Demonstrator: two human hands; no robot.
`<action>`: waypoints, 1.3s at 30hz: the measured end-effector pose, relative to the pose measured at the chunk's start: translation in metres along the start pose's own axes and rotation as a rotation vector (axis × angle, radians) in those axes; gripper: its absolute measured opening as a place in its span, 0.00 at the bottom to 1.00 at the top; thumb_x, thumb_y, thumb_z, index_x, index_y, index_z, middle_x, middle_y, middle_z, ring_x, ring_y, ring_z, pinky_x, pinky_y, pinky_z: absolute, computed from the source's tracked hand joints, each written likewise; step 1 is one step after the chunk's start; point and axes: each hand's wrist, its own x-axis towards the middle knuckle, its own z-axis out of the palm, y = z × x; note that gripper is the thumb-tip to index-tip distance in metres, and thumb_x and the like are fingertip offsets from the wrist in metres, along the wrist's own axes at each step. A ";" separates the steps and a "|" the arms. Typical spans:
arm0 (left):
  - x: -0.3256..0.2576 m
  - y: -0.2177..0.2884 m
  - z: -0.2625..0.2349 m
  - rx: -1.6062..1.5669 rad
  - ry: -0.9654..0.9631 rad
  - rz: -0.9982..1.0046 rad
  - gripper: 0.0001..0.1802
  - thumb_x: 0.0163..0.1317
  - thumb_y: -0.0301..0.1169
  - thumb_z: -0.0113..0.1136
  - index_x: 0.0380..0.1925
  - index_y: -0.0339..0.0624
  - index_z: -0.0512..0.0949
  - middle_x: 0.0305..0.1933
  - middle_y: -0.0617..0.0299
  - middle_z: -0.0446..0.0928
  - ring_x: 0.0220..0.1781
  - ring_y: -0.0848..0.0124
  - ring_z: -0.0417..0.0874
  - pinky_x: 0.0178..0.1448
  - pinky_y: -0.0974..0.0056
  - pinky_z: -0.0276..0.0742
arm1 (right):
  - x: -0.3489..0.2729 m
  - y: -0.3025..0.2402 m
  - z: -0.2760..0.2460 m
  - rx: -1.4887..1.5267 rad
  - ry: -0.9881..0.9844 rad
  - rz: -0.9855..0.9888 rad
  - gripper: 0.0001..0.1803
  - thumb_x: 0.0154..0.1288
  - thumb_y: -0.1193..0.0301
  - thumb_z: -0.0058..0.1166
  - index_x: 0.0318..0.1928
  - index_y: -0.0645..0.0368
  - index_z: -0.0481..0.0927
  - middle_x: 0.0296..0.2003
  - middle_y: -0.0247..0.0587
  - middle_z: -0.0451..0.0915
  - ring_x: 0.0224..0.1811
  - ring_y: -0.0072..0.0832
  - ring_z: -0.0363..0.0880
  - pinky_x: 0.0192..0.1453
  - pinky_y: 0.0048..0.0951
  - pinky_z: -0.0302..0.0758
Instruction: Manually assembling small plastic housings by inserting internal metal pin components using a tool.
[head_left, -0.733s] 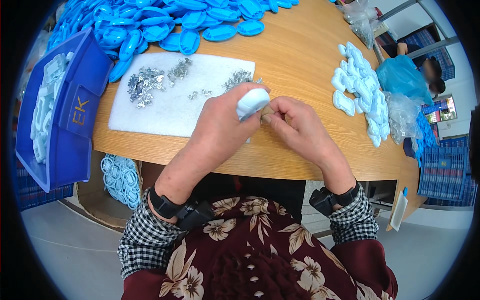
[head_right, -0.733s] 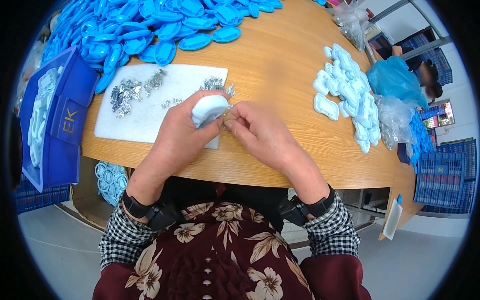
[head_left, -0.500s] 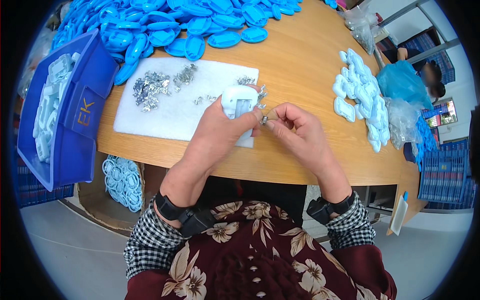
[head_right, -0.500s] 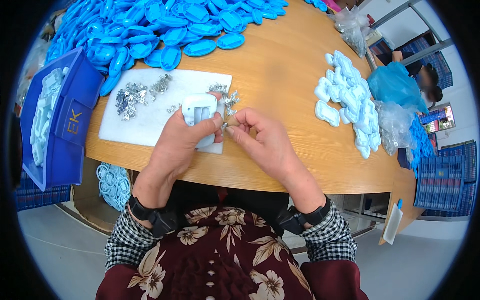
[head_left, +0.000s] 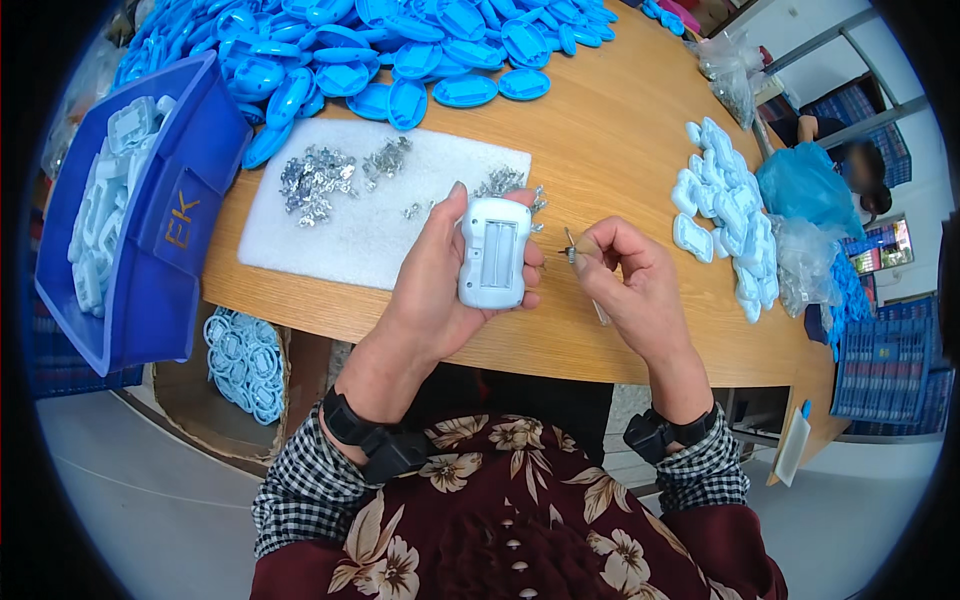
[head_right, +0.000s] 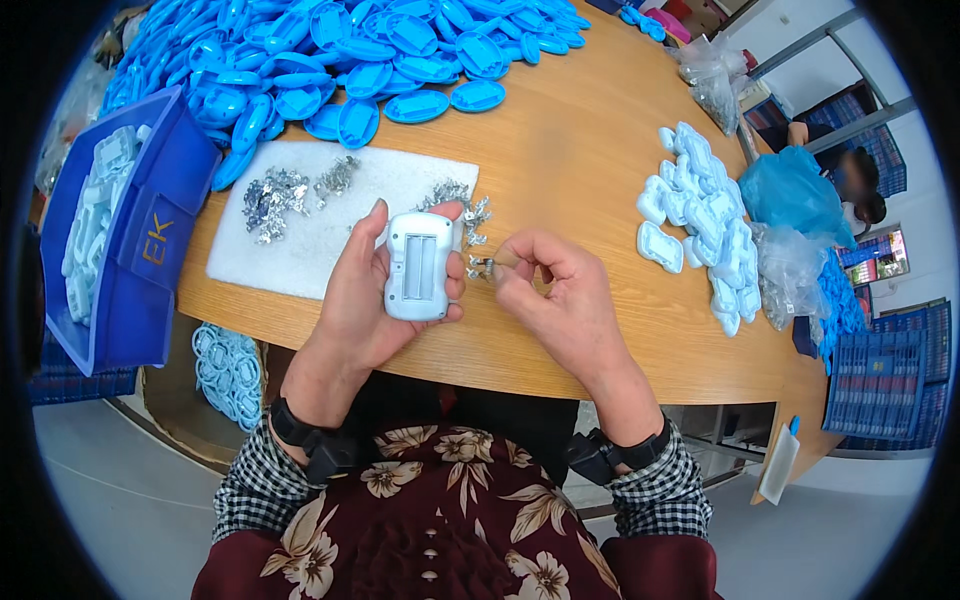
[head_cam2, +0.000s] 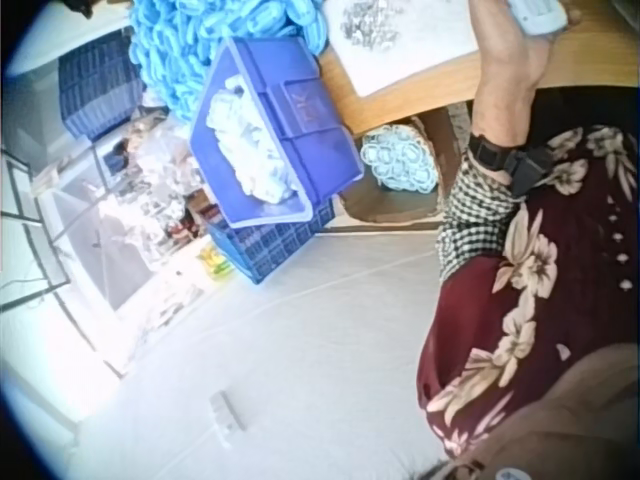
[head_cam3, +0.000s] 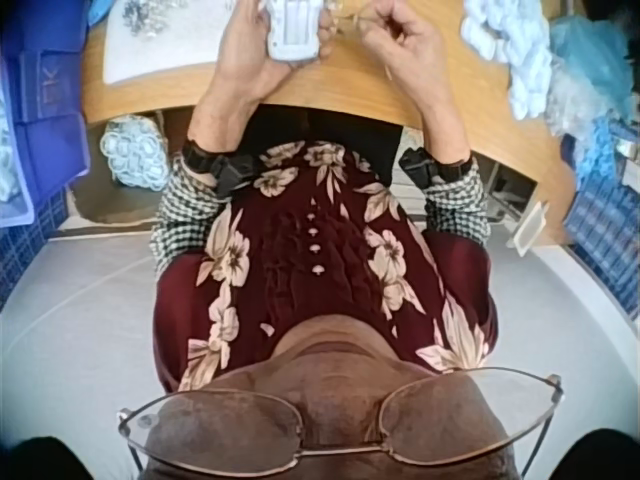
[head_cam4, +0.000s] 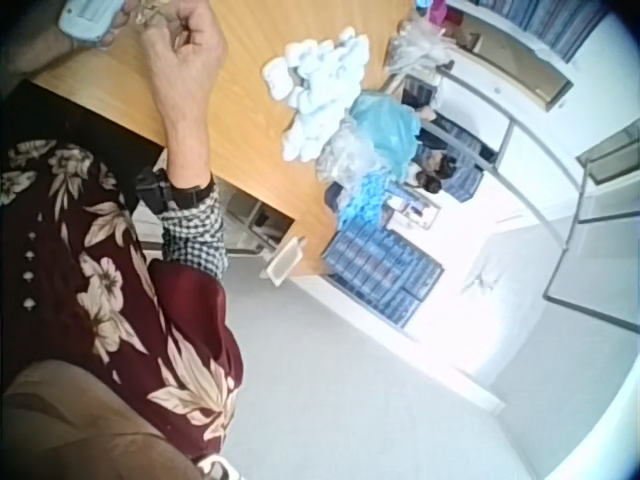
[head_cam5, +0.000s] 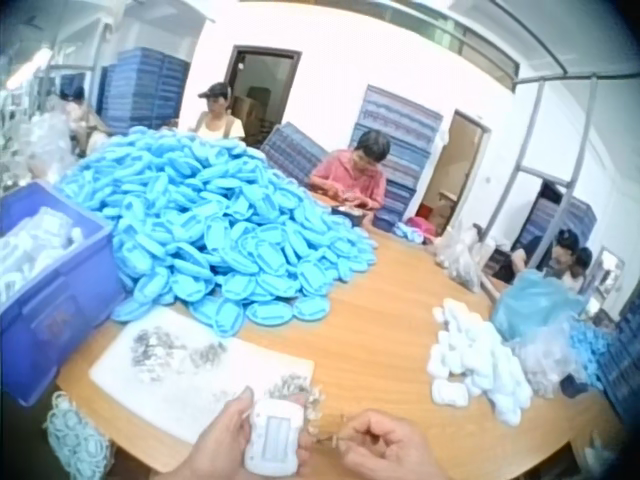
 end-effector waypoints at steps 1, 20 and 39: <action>0.000 0.000 0.000 -0.001 -0.002 -0.007 0.34 0.79 0.56 0.29 0.66 0.43 0.70 0.38 0.56 0.81 0.39 0.66 0.84 0.44 0.57 0.83 | 0.001 0.001 0.000 -0.037 0.008 -0.040 0.05 0.60 0.75 0.60 0.37 0.60 0.81 0.28 0.26 0.75 0.32 0.15 0.70 0.38 0.20 0.67; -0.008 -0.010 0.007 0.246 0.145 -0.146 0.30 0.81 0.51 0.31 0.66 0.41 0.68 0.43 0.58 0.79 0.38 0.66 0.84 0.41 0.56 0.87 | 0.023 -0.014 0.020 -0.565 -0.070 -0.494 0.07 0.54 0.74 0.63 0.35 0.57 0.81 0.28 0.39 0.79 0.32 0.40 0.77 0.40 0.41 0.71; -0.014 -0.004 -0.002 0.581 0.091 -0.064 0.27 0.80 0.42 0.38 0.71 0.40 0.64 0.43 0.56 0.81 0.40 0.70 0.84 0.46 0.63 0.83 | 0.008 0.000 0.018 0.218 -0.230 0.171 0.15 0.76 0.66 0.55 0.54 0.64 0.78 0.32 0.25 0.78 0.33 0.12 0.72 0.38 0.20 0.71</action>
